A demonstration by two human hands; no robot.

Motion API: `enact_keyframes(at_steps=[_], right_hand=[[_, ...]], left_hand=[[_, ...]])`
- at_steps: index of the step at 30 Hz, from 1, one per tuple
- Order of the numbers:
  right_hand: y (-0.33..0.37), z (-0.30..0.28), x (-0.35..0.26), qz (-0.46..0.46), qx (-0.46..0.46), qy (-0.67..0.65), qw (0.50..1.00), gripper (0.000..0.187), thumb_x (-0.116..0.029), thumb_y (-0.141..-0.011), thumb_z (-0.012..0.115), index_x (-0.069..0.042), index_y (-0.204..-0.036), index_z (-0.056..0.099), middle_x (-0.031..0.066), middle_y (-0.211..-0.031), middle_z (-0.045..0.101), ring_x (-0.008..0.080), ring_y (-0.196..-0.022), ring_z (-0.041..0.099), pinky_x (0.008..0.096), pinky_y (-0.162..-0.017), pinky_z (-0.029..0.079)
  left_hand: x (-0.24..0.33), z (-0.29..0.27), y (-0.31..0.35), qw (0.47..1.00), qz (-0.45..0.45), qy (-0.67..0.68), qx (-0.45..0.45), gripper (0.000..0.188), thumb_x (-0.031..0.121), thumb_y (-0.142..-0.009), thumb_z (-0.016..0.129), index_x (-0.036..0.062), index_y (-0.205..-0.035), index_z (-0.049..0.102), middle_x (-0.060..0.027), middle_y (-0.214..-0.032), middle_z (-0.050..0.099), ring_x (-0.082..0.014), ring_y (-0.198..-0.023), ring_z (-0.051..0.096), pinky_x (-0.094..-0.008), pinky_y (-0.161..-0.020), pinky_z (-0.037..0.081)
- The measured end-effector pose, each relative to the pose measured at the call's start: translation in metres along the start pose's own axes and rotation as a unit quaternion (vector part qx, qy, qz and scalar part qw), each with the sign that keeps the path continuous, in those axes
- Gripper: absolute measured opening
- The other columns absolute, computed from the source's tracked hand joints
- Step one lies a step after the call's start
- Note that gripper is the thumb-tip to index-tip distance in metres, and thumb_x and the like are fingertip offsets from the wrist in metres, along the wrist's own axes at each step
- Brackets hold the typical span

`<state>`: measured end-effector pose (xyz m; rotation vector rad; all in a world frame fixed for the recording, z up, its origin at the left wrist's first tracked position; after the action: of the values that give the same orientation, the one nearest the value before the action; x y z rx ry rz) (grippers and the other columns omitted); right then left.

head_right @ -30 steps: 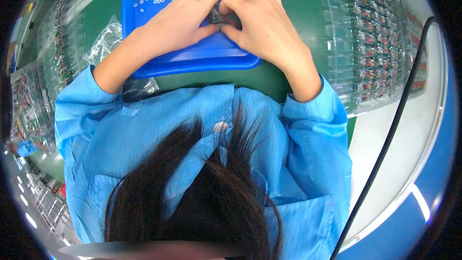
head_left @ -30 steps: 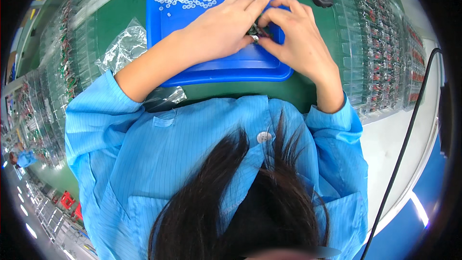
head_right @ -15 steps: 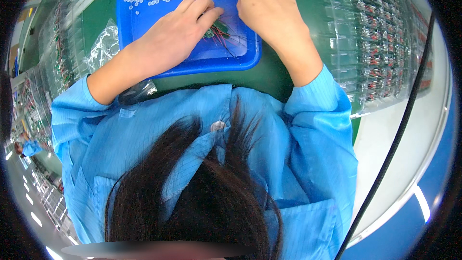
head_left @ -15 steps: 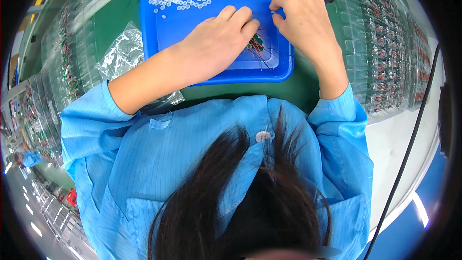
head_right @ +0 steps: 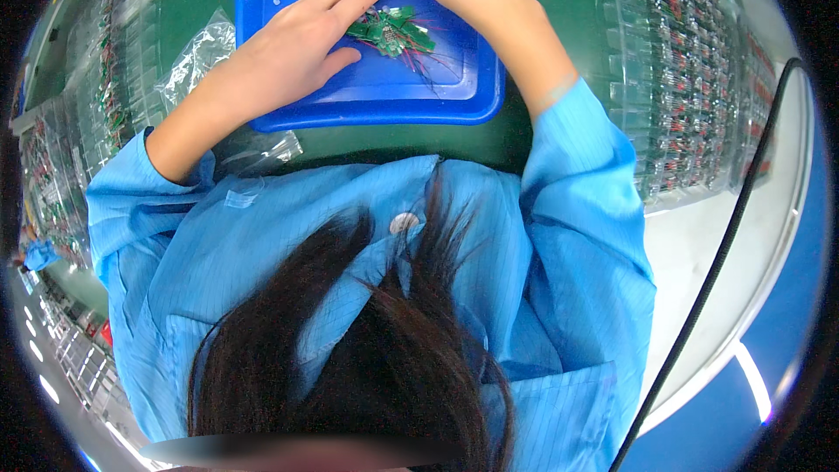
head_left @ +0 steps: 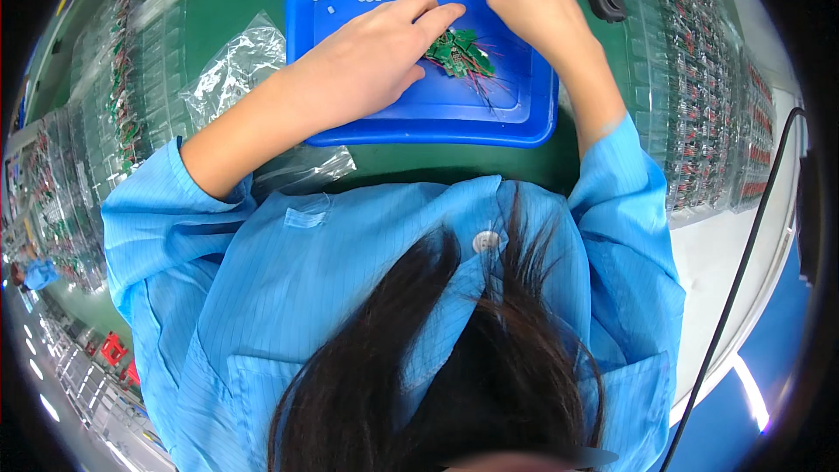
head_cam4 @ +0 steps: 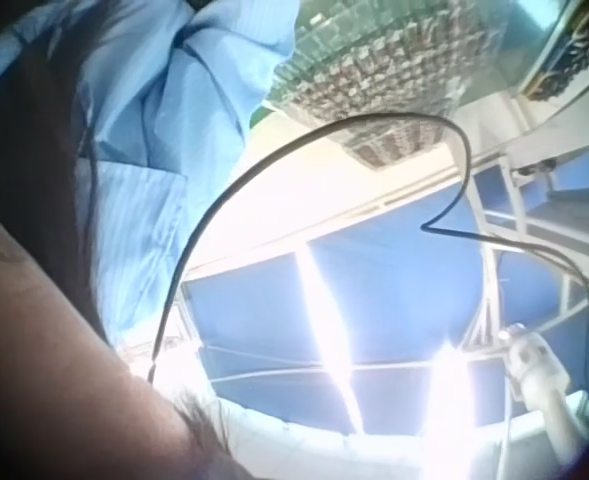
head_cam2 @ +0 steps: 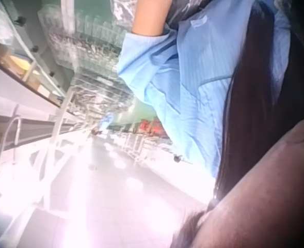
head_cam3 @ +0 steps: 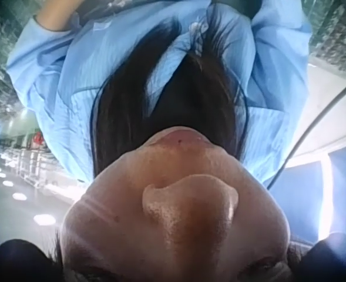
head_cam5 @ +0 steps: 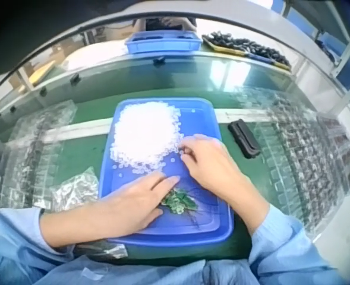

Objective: The person assembles small electronic circuit boards by hand, attaching plastic rings and components to them at a factory workbench.

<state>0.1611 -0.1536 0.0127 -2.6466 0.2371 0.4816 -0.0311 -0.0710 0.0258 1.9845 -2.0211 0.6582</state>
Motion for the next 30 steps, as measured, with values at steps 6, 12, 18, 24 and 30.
enact_keyframes(at_steps=[6, 12, 18, 24, 30], right_hand=[[0.034, -0.031, -0.024, 0.103, -0.139, -0.200, 0.964, 0.018, -0.010, -0.078, 0.078, 0.000, -0.091, 0.071, 0.0135, -0.085, 0.069, 0.0223, -0.072, 0.068, 0.0341, -0.068, 0.056], [0.049, -0.017, -0.031, 0.063, -0.105, -0.124, 0.985, 0.015, -0.011, -0.080, 0.075, -0.001, -0.091, 0.073, 0.0147, -0.084, 0.068, 0.0287, -0.077, 0.070, 0.0380, -0.071, 0.055], [0.047, -0.005, -0.032, 0.059, -0.050, -0.195, 0.978, 0.013, -0.011, -0.080, 0.074, -0.002, -0.090, 0.073, 0.0145, -0.085, 0.068, 0.0301, -0.077, 0.069, 0.0394, -0.071, 0.055], [0.054, -0.028, -0.027, 0.043, -0.018, -0.144, 0.988, 0.014, -0.006, -0.080, 0.073, -0.002, -0.093, 0.070, 0.0162, -0.085, 0.067, 0.0319, -0.076, 0.070, 0.0420, -0.069, 0.055], [0.073, -0.019, -0.027, 0.139, -0.030, -0.228, 0.963, 0.021, 0.005, -0.078, 0.070, 0.001, -0.093, 0.057, 0.0195, -0.087, 0.067, 0.0324, -0.076, 0.071, 0.0412, -0.069, 0.057]], left_hand=[[0.002, 0.001, 0.010, 0.998, -0.041, 0.048, 0.027, 0.067, -0.002, -0.081, 0.071, 0.0085, -0.142, 0.047, -0.0175, -0.132, 0.051, -0.0407, -0.109, 0.062, -0.0451, -0.092, 0.055], [0.014, 0.015, 0.009, 0.999, -0.007, 0.036, 0.011, 0.035, 0.003, -0.085, 0.068, 0.0061, -0.117, 0.056, -0.0122, -0.111, 0.057, -0.0342, -0.097, 0.064, -0.0441, -0.082, 0.056], [0.013, 0.014, 0.001, 0.985, 0.125, -0.096, 0.077, 0.028, 0.002, -0.074, 0.068, 0.0042, -0.100, 0.059, -0.0125, -0.105, 0.055, -0.0288, -0.099, 0.057, -0.0401, -0.085, 0.052], [0.006, 0.007, -0.012, 0.996, -0.016, -0.060, 0.058, 0.068, 0.004, -0.074, 0.079, 0.0016, -0.136, 0.050, -0.0197, -0.130, 0.049, -0.0382, -0.122, 0.051, -0.0421, -0.106, 0.044], [0.002, 0.011, -0.030, 0.992, -0.035, -0.067, -0.103, 0.076, 0.002, -0.077, 0.076, -0.0071, -0.144, 0.041, -0.0218, -0.129, 0.050, -0.0390, -0.124, 0.050, -0.0402, -0.107, 0.043]])
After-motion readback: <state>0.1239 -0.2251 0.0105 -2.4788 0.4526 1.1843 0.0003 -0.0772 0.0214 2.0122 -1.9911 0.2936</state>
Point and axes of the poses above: each hand's wrist, its own y-axis away from the middle knuckle, its own z-axis out of the palm, x = y × z, the point moved 2 cm from there along -y, towards the middle knuckle
